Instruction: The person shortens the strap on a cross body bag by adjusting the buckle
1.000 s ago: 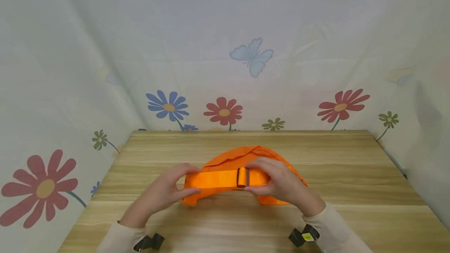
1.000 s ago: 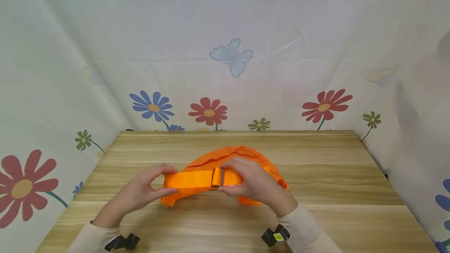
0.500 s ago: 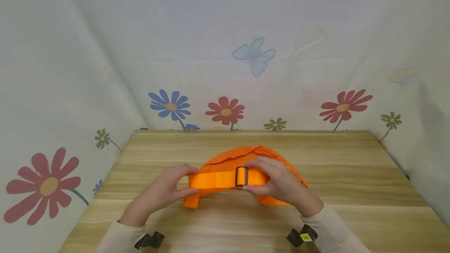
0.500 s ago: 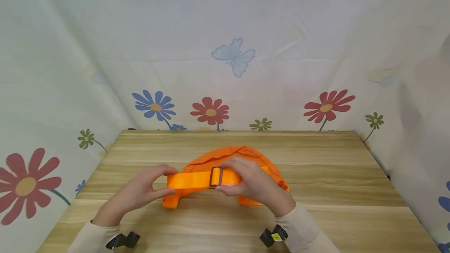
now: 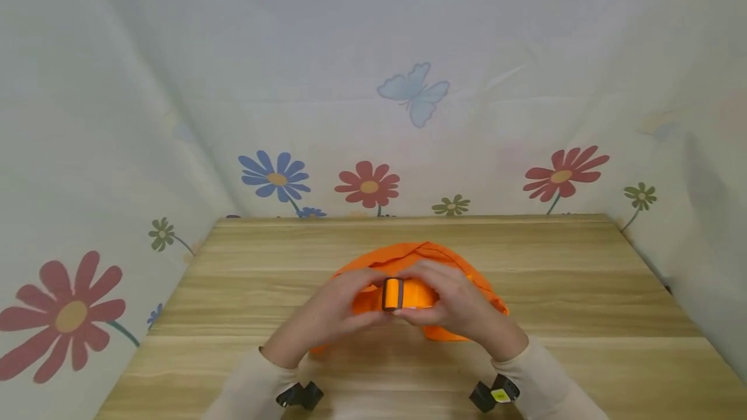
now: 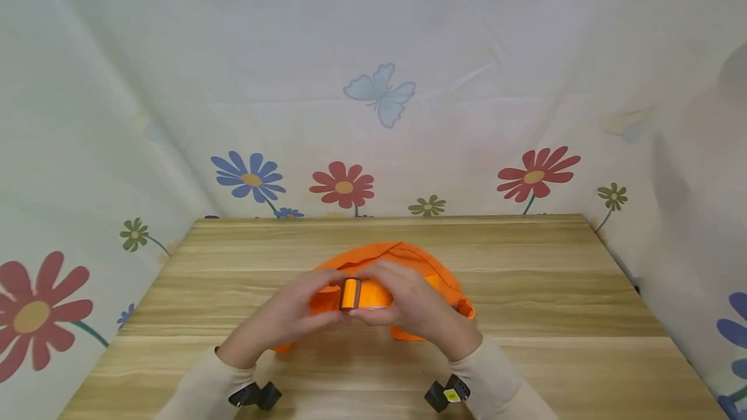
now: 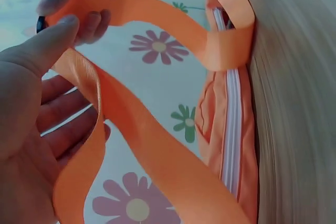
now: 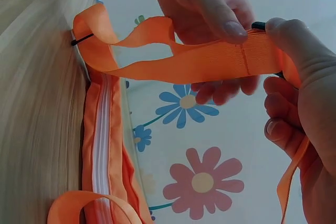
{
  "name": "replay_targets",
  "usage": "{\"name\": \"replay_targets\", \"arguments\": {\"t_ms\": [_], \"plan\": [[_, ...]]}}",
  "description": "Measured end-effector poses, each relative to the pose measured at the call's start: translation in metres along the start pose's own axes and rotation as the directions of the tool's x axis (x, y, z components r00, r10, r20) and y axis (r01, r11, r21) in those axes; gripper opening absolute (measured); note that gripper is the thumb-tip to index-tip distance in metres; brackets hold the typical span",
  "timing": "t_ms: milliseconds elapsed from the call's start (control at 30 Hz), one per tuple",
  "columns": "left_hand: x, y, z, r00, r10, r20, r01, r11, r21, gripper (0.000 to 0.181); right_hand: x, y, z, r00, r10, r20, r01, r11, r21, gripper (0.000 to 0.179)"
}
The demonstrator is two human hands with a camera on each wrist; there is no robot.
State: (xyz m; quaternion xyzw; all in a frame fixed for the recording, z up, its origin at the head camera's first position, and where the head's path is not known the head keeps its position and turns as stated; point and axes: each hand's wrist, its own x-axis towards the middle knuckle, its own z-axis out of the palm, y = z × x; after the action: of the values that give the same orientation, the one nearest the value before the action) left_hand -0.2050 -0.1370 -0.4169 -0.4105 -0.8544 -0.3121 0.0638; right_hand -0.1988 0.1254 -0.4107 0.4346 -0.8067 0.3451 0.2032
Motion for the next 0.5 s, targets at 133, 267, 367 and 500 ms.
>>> {"name": "replay_targets", "arguments": {"t_ms": [133,267,367,500], "plan": [[0.003,0.005,0.001,0.998,-0.056,0.013,0.057,0.991,-0.117,0.050,-0.002,0.000,-0.003,1.000,0.022,0.005,-0.022,1.000,-0.010,0.054],[0.001,0.006,0.000,0.989,-0.148,0.015,0.149,0.970,-0.190,0.048,-0.003,0.001,-0.007,0.999,0.047,0.020,-0.046,0.998,-0.040,0.056],[-0.003,0.004,-0.001,0.983,-0.180,-0.025,0.172,0.966,-0.191,0.046,-0.004,0.002,-0.012,0.997,0.057,0.044,-0.054,0.996,-0.068,0.056],[-0.009,0.000,-0.006,0.979,-0.195,-0.065,0.181,0.968,-0.174,0.045,-0.006,0.005,-0.019,0.994,0.062,0.089,-0.054,0.994,-0.096,0.055]]}}
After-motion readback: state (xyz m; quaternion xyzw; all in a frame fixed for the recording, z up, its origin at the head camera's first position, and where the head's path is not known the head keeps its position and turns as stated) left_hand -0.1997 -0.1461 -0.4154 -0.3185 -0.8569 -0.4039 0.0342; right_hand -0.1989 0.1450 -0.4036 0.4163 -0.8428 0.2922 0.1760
